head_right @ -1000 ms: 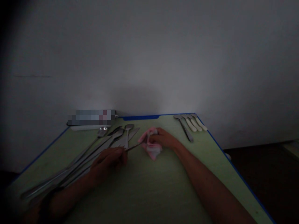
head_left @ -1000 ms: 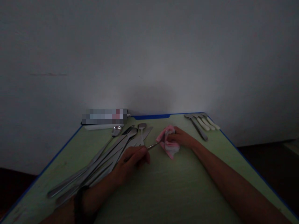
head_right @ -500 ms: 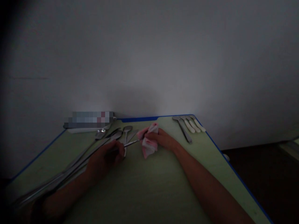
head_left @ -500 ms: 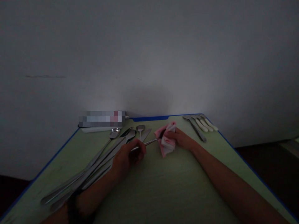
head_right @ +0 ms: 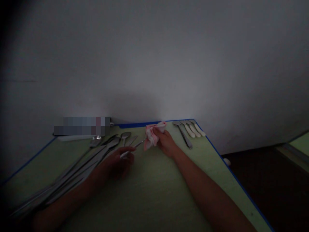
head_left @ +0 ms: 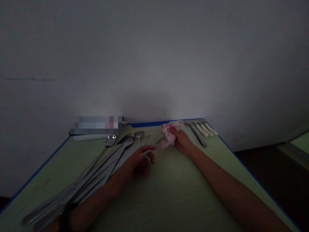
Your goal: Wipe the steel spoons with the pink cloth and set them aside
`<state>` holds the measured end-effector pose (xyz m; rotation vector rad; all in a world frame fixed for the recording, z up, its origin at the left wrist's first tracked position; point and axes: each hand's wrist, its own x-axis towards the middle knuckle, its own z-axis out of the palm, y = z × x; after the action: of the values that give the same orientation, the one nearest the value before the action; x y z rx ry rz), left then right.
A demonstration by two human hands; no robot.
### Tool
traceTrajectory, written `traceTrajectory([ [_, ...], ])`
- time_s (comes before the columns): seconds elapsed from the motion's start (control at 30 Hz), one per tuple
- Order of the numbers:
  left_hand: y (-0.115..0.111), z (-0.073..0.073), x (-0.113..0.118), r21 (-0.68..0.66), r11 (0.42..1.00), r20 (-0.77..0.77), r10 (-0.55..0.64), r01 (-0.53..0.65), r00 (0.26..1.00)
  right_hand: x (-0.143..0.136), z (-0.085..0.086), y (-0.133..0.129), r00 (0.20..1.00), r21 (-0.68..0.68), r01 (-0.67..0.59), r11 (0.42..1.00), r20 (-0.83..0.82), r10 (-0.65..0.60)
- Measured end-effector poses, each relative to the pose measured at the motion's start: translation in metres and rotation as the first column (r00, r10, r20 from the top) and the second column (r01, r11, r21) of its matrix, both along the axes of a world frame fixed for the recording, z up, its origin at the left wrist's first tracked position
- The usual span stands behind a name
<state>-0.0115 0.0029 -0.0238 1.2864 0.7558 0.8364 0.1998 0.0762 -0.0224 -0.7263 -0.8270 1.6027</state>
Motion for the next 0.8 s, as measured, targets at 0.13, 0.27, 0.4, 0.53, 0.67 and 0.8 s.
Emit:
traceTrajectory([
  [0.13, -0.003, 0.008, 0.003, 0.123, 0.991, -0.051, 0.060, -0.054, 0.997, 0.001, 0.002, 0.004, 0.991, -0.059, 0.078, 0.995, -0.104, -0.084],
  [0.27, -0.010, 0.017, 0.005, 0.226, 0.974, -0.307, 0.067, 0.005, 0.949, 0.001, 0.001, 0.005, 0.982, -0.088, 0.107, 0.990, -0.147, -0.120],
  [0.4, -0.012, 0.018, 0.006, 0.270, 0.962, -0.409, 0.072, 0.045, 0.910, 0.002, 0.000, 0.003, 0.991, -0.046, 0.073, 0.996, -0.107, -0.078],
  [0.53, -0.008, 0.017, 0.006, 0.244, 0.969, -0.487, 0.087, 0.040, 0.869, 0.004, -0.003, -0.004, 0.973, 0.087, -0.188, 0.978, 0.153, 0.173],
  [0.67, -0.006, 0.021, 0.006, 0.228, 0.974, -0.527, 0.107, 0.019, 0.843, 0.003, -0.009, -0.004, 0.931, 0.159, -0.252, 0.955, 0.309, 0.194],
  [0.8, -0.009, 0.023, 0.008, 0.263, 0.962, -0.553, 0.093, 0.067, 0.828, 0.000, -0.009, 0.005, 0.999, 0.040, 0.032, 0.999, -0.004, -0.032],
])
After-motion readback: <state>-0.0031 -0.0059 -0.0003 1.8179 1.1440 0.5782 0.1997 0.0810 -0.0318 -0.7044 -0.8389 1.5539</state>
